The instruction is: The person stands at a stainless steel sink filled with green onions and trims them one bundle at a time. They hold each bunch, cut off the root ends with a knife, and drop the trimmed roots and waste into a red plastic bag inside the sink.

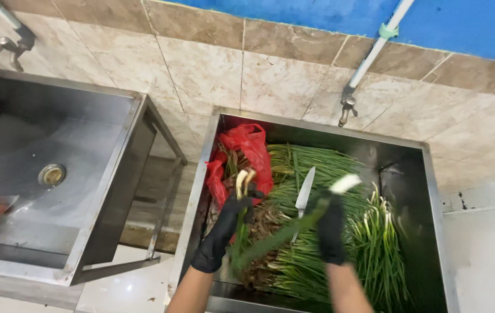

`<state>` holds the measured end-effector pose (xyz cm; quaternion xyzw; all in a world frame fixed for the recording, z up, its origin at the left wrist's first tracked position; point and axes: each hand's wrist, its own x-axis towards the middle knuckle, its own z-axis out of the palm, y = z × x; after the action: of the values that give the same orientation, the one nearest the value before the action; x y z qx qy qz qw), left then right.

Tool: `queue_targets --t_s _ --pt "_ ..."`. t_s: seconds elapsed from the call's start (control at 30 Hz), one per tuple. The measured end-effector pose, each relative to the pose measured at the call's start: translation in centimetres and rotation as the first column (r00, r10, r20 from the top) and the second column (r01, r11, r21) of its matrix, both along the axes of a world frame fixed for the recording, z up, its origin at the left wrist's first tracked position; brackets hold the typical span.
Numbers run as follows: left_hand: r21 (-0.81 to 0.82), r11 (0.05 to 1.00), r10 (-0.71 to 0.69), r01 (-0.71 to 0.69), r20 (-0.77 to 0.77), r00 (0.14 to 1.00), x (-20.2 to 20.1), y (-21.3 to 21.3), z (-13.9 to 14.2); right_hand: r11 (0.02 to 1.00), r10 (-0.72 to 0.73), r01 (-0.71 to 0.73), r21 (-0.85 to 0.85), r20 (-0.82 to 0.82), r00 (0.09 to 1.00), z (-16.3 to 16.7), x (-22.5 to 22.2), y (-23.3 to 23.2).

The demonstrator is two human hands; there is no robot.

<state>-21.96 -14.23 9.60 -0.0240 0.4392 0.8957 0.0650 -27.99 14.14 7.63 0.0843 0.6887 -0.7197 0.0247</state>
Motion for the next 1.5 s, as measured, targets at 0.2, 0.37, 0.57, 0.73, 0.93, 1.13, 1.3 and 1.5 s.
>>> queue_targets --t_s 0.2,0.37,0.57,0.73,0.93,1.13,1.3,1.5 --pt "0.41 0.911 -0.046 0.047 -0.014 0.999 -0.7 -1.7 1.3 0.954 -0.185 0.235 0.187 -0.249 0.95 1.7 -1.0 19.3" --pt "0.315 0.949 -0.098 0.034 0.189 0.977 -2.6 0.0 1.7 0.777 0.058 0.184 0.602 -0.359 0.931 3.5 -0.4 13.9" --pt "-0.071 0.997 0.003 -0.008 -0.064 0.998 -3.1 2.2 2.7 0.875 0.449 -0.371 0.31 -0.237 0.862 8.2 4.4 -5.8" --pt "-0.079 0.994 0.071 -0.076 -0.062 0.996 -3.5 1.1 4.7 0.847 0.525 -0.531 -0.033 -0.111 0.844 12.4 0.0 -11.4" --pt "-0.048 0.996 0.061 -0.07 -0.171 0.983 -3.7 -0.7 6.6 0.704 0.678 -0.706 -0.075 -0.223 0.7 12.2 -3.0 -11.9" --pt "-0.155 0.974 0.141 -0.165 -0.156 0.978 -3.1 -3.6 7.8 0.774 0.623 -0.633 0.018 -0.203 0.755 12.6 -4.4 -11.1" --pt "-0.259 0.943 0.2 -0.208 -0.057 0.978 -2.1 -4.3 8.1 0.78 0.62 -0.624 0.038 -0.172 0.765 13.4 -4.4 -10.5" --pt "-0.406 0.877 0.248 -0.256 -0.074 0.966 -2.1 -0.4 5.4 0.818 0.562 -0.574 0.039 -0.267 0.783 13.8 -2.4 -12.3"
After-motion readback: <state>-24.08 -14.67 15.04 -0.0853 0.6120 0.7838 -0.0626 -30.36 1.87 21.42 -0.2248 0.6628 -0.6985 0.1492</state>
